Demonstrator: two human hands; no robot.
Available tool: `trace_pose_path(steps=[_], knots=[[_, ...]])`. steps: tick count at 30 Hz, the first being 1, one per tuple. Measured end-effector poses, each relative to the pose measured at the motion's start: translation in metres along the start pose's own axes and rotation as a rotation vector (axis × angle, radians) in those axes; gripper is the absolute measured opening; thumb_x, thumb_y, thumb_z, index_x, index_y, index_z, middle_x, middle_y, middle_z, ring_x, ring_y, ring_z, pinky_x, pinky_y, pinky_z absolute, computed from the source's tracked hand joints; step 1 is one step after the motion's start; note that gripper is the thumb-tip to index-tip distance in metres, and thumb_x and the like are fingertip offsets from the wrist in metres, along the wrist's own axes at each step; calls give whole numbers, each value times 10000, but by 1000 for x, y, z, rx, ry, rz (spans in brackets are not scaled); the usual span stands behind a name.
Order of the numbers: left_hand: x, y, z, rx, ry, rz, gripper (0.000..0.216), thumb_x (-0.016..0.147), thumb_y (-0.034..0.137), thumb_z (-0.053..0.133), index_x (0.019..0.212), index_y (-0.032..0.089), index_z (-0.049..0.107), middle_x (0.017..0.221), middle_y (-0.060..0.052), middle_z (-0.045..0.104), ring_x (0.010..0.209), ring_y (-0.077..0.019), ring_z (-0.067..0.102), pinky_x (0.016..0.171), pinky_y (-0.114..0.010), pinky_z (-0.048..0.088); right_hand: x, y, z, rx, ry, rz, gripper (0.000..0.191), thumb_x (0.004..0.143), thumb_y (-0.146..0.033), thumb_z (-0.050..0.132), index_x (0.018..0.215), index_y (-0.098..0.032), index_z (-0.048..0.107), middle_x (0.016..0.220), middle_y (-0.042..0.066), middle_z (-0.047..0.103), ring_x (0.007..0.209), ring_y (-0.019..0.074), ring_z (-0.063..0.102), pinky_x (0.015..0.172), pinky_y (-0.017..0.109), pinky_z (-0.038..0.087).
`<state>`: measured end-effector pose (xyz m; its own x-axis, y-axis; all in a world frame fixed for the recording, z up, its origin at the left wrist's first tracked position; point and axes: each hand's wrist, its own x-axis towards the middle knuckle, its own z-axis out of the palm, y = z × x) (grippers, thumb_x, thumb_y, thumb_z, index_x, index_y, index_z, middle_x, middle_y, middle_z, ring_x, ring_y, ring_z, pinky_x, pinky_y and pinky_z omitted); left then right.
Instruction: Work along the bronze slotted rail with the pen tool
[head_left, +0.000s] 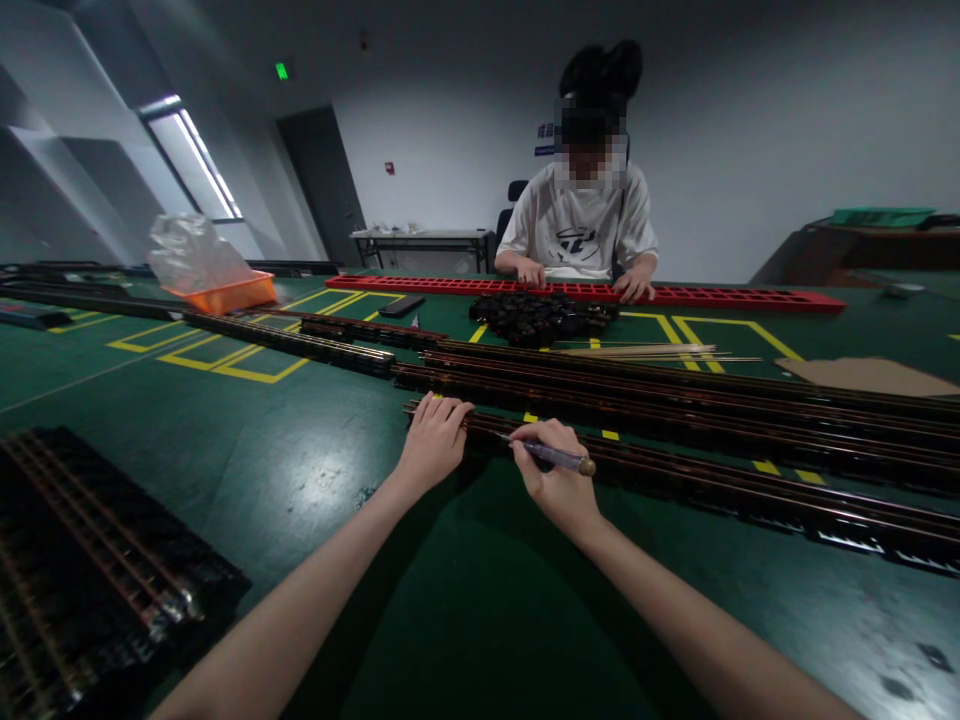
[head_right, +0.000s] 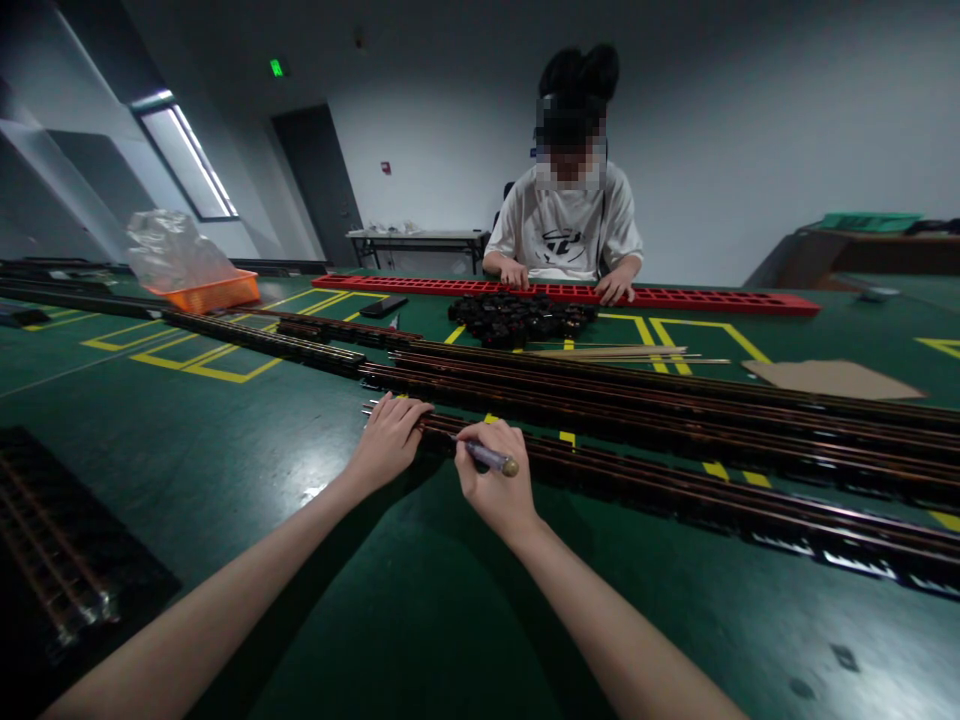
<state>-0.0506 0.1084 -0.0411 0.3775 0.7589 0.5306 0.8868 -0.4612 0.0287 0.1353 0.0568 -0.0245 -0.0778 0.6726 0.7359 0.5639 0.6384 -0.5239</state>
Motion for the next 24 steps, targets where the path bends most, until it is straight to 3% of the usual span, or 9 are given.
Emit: trace_pose_path(steps=[7, 17, 24], knots=[[0, -1, 0, -14, -22, -2, 343, 832, 110, 400, 1122, 198, 560, 1120, -74, 604, 1111, -244, 514, 1088, -458, 320, 0, 1, -1, 2, -85, 8, 102, 840, -193, 508, 769, -223, 574, 752, 23, 653, 741, 188, 590, 700, 333, 429], [0, -2, 1, 18, -11, 13, 426, 781, 29, 367, 1118, 187, 573, 1108, -68, 624, 1096, -227, 541, 1110, -450, 288, 0, 1, 1, 23, -145, 36, 84, 842, -189, 540, 797, -222, 603, 808, 24, 679, 785, 194, 594, 732, 349, 419], [-1, -2, 1, 28, 20, 29, 439, 766, 9, 369, 1110, 190, 572, 1088, -68, 629, 1084, -232, 543, 1108, -458, 284, 0, 2, 1, 27, -122, 35, 77, 837, -186, 553, 797, -224, 606, 801, 24, 681, 776, 192, 600, 734, 351, 423]])
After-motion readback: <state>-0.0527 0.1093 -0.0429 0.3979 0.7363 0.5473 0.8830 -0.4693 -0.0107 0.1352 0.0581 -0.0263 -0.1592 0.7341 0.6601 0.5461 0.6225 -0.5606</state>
